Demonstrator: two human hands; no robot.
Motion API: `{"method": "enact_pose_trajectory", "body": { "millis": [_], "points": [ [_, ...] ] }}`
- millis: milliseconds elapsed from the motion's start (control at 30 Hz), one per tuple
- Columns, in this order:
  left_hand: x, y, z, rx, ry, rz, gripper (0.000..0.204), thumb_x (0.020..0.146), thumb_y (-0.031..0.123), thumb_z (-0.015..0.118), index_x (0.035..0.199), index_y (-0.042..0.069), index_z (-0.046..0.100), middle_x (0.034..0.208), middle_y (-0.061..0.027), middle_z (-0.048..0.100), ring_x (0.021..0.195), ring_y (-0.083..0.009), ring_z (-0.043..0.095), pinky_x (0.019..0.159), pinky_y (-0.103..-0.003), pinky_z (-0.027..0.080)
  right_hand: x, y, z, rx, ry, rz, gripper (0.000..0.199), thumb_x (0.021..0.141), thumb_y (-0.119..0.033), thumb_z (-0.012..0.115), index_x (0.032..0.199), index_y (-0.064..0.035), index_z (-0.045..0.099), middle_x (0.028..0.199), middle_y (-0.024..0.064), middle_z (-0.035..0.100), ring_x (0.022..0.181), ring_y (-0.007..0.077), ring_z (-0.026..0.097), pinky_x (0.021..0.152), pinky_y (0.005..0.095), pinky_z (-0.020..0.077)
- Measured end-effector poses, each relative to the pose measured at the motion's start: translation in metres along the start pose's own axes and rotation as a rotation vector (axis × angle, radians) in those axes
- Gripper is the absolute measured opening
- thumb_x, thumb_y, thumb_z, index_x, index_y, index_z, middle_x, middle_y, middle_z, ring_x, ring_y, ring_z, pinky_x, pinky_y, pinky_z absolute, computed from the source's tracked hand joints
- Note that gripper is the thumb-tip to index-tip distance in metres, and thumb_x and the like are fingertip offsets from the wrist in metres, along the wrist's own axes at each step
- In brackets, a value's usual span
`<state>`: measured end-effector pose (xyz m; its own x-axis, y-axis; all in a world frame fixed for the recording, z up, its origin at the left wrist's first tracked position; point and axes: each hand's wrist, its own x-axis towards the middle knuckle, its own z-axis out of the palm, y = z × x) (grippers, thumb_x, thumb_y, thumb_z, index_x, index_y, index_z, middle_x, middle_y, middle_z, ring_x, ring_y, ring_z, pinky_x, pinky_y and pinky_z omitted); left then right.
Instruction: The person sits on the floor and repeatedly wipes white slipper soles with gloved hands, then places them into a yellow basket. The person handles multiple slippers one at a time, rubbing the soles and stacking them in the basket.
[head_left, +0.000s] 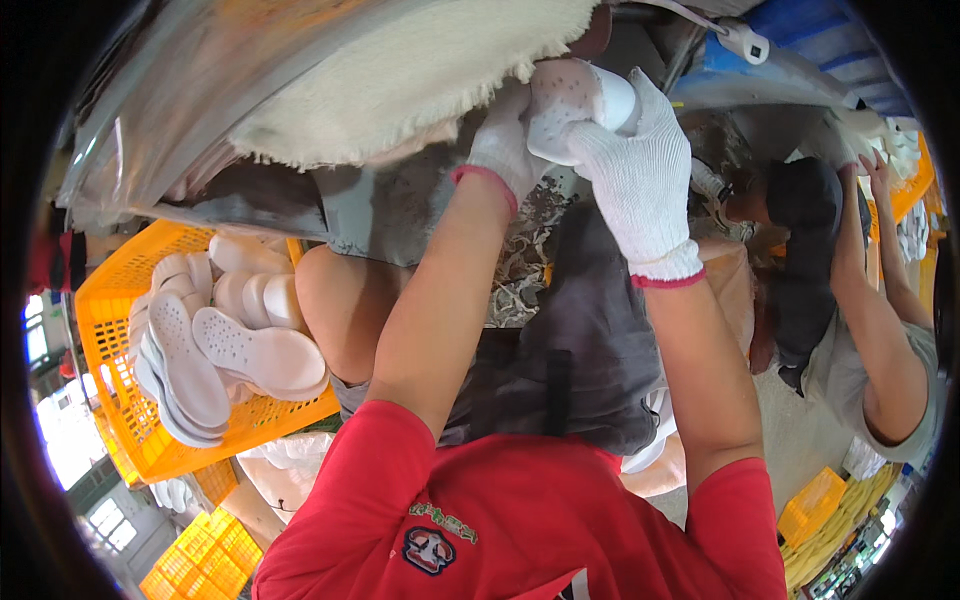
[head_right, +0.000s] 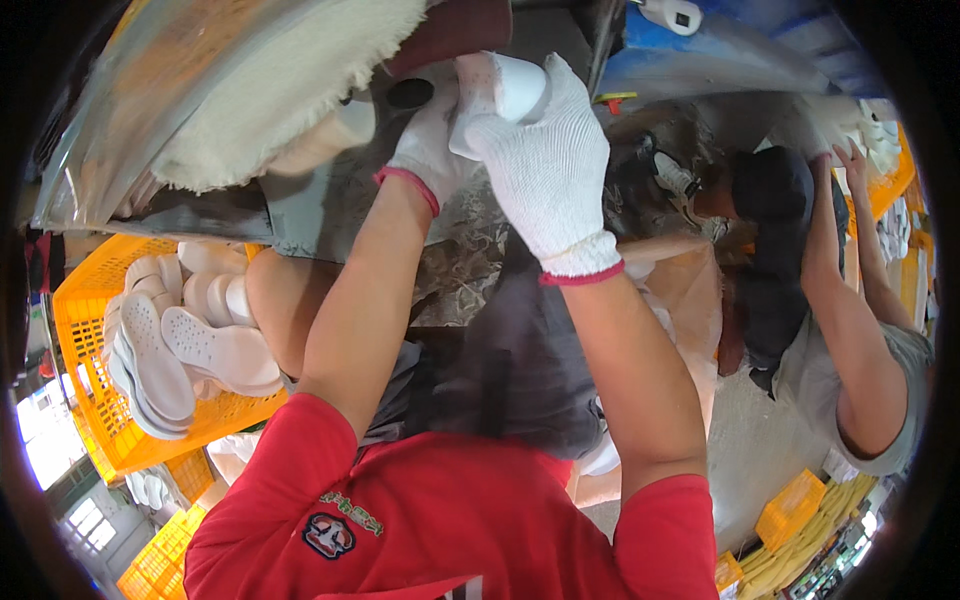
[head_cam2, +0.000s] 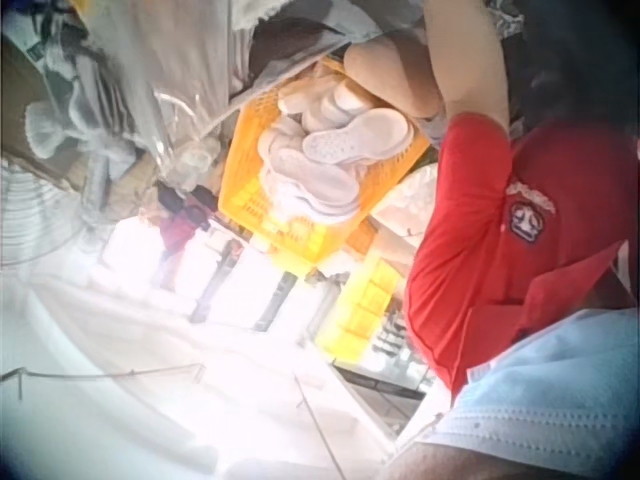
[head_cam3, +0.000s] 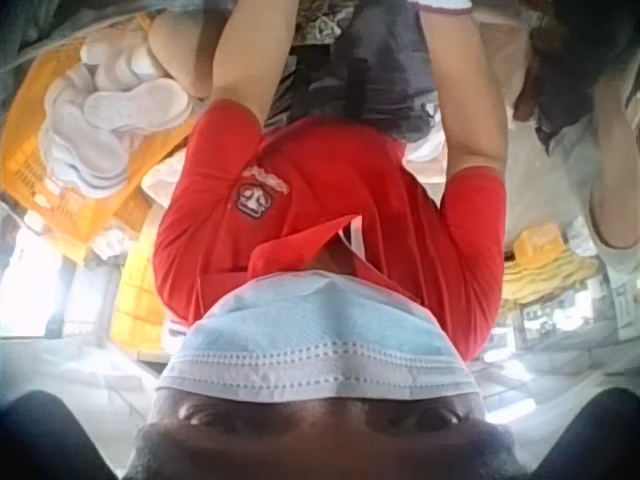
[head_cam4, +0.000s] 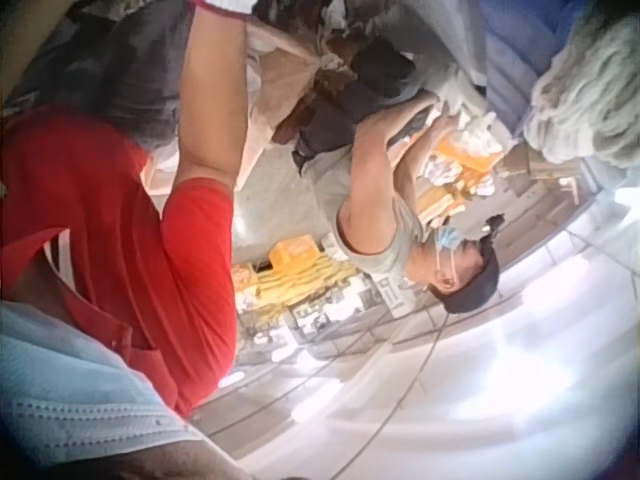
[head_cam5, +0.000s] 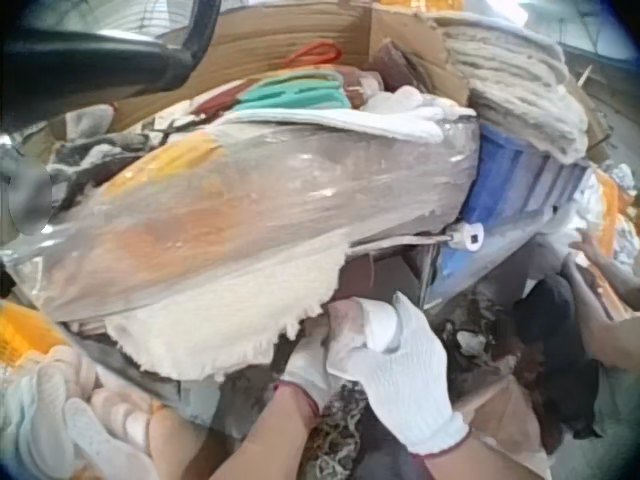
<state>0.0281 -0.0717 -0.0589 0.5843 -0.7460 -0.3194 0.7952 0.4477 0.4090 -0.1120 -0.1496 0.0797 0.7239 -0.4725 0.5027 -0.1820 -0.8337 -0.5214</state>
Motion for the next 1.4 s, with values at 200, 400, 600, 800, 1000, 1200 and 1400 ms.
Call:
{"method": "enact_pose_trajectory", "body": {
  "millis": [200,400,600,800,1000,1200,1400],
  "points": [
    [-0.073,0.027,-0.019,1.534,0.616,0.213,0.106,0.091,0.076,0.074,0.151,-0.01,0.058,0.148,-0.0265,0.068,0.135,-0.035,0.068,0.112,-0.041,0.052,0.018,0.026,0.014,-0.323,-0.021,-0.462,0.019,0.086,-0.019,0.081,0.104,-0.014,0.083,0.116,0.0296,0.076,0.101,0.0433,0.078,0.082,0.0478,0.0658],
    [-0.113,0.03,-0.005,1.375,0.626,0.328,0.099,0.098,0.07,0.072,0.158,-0.006,0.054,0.148,-0.0325,0.066,0.137,-0.0398,0.065,0.117,-0.042,0.049,0.029,0.028,0.025,-0.372,-0.116,-0.415,0.015,0.086,-0.014,0.074,0.099,-0.0119,0.082,0.104,0.0218,0.08,0.092,0.0391,0.079,0.075,0.0452,0.0656],
    [-0.123,0.033,-0.001,1.071,0.266,0.097,0.059,0.102,0.047,0.081,0.129,-0.005,0.073,0.119,-0.0095,0.078,0.104,-0.0135,0.069,0.094,-0.031,0.056,0.031,0.036,0.036,-0.49,-0.019,-0.546,0.018,0.084,-0.009,0.069,0.097,-0.0123,0.082,0.087,0.0119,0.081,0.089,0.0323,0.08,0.08,0.0412,0.0648],
    [-0.125,-0.005,0.014,0.632,0.098,0.091,0.055,0.107,0.039,0.08,0.135,-0.007,0.071,0.122,-0.0059,0.077,0.105,-0.0119,0.07,0.096,-0.029,0.057,0.035,0.015,0.029,-0.278,-0.174,-0.263,0.023,0.087,-0.015,0.076,0.108,-0.0058,0.079,0.093,0.0154,0.08,0.09,0.027,0.079,0.083,0.0382,0.0622],
    [-0.082,-0.005,0.043,0.557,0.174,0.267,0.05,0.104,0.041,0.08,0.126,-0.005,0.078,0.116,-0.0077,0.08,0.104,-0.0145,0.071,0.098,-0.032,0.056,0.001,-0.066,-0.064,0.267,-0.534,0.09,0.052,0.083,-0.018,0.087,0.13,-0.0033,0.07,0.12,0.0156,0.069,0.114,0.0278,0.066,0.1,0.0447,0.0535],
    [-0.094,0.014,0.032,0.129,-0.002,-0.095,0.047,0.112,0.04,0.067,0.134,-0.001,0.069,0.122,-0.0138,0.076,0.109,-0.0291,0.076,0.098,-0.046,0.062,-0.044,-0.034,-0.072,-0.35,-0.503,-0.529,0.049,0.083,-0.013,0.076,0.131,-0.016,0.076,0.13,0.0103,0.072,0.119,0.0327,0.069,0.102,0.0484,0.0555],
    [-0.148,0.025,0.013,-0.332,-0.107,0.073,0.065,0.11,0.071,0.049,0.13,0.011,0.066,0.114,-0.0131,0.072,0.094,-0.0352,0.071,0.083,-0.05,0.06,-0.084,-0.092,-0.024,-0.11,-0.206,-0.665,0.05,0.083,-0.011,0.079,0.133,-0.0073,0.077,0.132,0.0115,0.078,0.109,0.0233,0.081,0.086,0.034,0.0648]
  ]
}}
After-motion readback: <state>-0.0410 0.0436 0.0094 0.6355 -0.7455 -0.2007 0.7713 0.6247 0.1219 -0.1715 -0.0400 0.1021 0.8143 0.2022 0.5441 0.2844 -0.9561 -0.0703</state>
